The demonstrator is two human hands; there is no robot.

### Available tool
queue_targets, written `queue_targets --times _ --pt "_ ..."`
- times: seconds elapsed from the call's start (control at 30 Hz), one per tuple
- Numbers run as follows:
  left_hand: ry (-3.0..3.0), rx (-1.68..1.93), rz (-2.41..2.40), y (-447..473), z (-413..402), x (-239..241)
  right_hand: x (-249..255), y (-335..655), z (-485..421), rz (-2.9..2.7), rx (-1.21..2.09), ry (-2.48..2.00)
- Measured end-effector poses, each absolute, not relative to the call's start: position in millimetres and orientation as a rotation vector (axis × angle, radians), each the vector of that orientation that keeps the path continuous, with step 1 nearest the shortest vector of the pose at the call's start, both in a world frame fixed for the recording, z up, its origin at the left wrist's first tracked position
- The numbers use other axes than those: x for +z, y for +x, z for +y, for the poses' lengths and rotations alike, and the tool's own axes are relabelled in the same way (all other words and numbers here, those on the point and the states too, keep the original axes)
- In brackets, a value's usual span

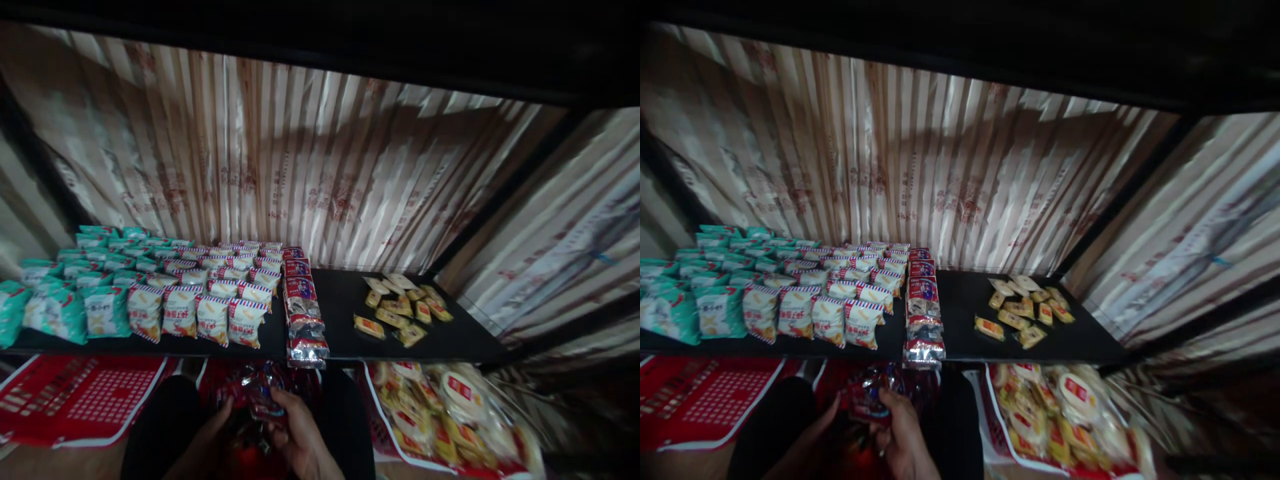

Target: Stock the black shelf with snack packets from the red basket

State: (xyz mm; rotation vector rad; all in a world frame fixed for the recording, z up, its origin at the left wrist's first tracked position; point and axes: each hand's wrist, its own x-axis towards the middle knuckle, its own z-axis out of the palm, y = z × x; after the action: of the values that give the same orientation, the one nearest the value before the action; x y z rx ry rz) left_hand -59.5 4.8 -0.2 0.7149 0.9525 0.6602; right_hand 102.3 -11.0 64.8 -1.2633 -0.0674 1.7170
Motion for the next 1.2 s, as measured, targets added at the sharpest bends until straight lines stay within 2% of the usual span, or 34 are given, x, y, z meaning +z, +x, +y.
queue_targets --times 0.2,0.37,0.57,0.9,1.2 --pt "0.859 0.779 0.742 -62.1 -30.8 42.8 98.1 108.5 -12.4 0.155 1.809 -1.031" --pt "1.086 0.866 1.099 -57.2 -28.0 76.1 116.8 105.2 -23.1 0.063 1.801 -0.833" --pt "1.053 0.948 1.103 -53.1 -30.2 98.5 120.6 108.4 -43.6 -0.125 1.674 -0.701" --pt "0.868 0.983 1.108 -36.7 -29.6 115.7 101.4 130.2 -49.6 -0.331 1.353 -1.221" --pt "0.670 0.848 1.036 14.9 -34.2 107.3 95.2 152.1 -60.6 -0.496 1.319 -1.285"
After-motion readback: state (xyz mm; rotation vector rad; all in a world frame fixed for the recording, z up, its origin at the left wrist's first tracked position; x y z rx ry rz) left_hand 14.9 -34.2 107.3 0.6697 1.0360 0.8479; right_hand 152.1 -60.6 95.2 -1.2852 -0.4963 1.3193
